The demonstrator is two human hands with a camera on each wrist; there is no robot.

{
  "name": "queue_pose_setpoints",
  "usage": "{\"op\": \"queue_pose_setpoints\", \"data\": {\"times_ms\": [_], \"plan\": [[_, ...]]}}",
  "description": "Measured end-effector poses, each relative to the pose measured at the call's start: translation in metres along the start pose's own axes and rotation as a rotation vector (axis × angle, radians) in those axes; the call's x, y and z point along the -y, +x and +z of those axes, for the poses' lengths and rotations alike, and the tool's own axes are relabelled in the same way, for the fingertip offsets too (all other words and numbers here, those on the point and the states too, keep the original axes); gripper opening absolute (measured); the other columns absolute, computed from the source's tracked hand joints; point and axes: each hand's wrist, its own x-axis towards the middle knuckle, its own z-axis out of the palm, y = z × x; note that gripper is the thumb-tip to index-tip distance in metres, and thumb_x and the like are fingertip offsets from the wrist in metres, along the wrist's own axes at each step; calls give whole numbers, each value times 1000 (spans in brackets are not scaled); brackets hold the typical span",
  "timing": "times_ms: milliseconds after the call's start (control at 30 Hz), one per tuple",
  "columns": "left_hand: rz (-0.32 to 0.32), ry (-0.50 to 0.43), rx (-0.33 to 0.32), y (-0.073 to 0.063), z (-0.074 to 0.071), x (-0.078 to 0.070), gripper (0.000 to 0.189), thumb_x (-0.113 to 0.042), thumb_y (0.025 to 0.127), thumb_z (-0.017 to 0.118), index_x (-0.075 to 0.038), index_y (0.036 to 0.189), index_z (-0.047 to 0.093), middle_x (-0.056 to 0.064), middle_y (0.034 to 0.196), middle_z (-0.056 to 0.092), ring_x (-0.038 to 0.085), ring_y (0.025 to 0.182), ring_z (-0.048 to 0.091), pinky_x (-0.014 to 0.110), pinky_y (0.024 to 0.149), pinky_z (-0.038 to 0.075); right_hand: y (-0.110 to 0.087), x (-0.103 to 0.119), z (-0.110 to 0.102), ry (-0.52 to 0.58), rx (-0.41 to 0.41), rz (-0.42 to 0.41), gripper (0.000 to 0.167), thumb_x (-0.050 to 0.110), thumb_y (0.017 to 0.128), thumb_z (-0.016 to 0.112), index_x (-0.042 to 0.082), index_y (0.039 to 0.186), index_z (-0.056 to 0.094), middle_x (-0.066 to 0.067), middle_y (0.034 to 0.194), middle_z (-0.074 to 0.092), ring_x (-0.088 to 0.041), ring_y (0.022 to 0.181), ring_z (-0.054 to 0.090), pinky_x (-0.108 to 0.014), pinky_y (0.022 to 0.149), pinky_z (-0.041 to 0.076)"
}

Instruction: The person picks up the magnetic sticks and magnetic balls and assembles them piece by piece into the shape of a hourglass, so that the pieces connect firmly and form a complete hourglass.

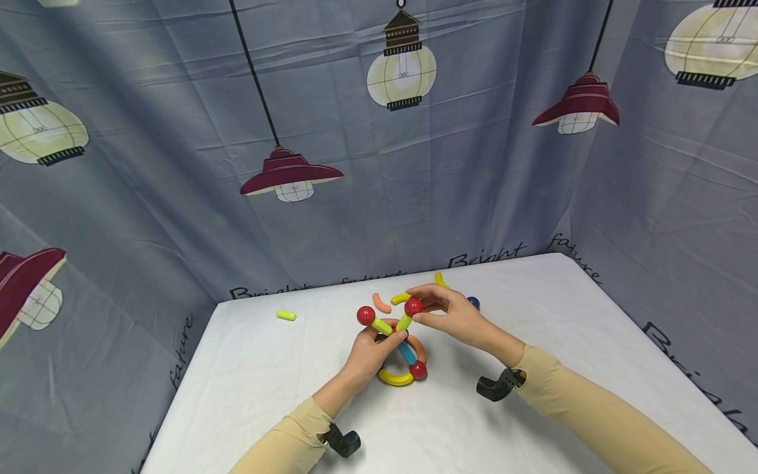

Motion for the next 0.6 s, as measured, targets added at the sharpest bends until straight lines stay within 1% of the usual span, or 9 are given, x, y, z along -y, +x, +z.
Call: {"op": "queue_pose_setpoints", "data": {"times_ms": [67, 200, 367, 467, 600], "plan": [[-3, 3, -2, 4, 0, 8, 33, -26, 99, 70, -7, 126, 65, 5, 121, 67, 24, 122, 59, 49, 107, 45, 0, -1, 0, -2, -5, -1, 49, 27, 94, 77, 17, 139, 61, -1, 128, 64, -22, 111, 63, -45, 95, 53], [4, 10, -5, 4, 0, 8, 33, -28, 99, 70, -8, 125, 66, 4, 120, 68, 23, 121, 59, 49, 108, 44, 0, -1, 0, -5, -14, -1, 49, 28, 94, 77, 16, 139, 61, -1, 127, 64, -22, 111, 63, -40, 94, 54], [10, 34, -4, 4, 0, 8, 32, -29, 99, 70, -9, 124, 67, 3, 118, 69, 22, 120, 60, 50, 107, 44, 1, -3, 0, -1, -21, 9, 49, 25, 94, 77, 14, 139, 61, -3, 127, 64, -23, 112, 62, -43, 96, 52], [14, 54, 0, 5, -1, 8, 33, -31, 99, 70, -10, 124, 68, 2, 118, 69, 21, 117, 60, 47, 105, 46, 1, -5, -2, 0, -16, 5, 47, 25, 95, 76, 14, 139, 61, -5, 127, 64, -24, 113, 62, -43, 98, 51], [25, 69, 3, 6, -2, 9, 33, -31, 99, 70, -9, 124, 69, 3, 114, 71, 20, 109, 62, 42, 100, 48, 2, -8, -9, 14, -32, -1, 42, 25, 99, 71, 14, 139, 61, -7, 126, 65, -25, 113, 62, -38, 97, 52]]}}
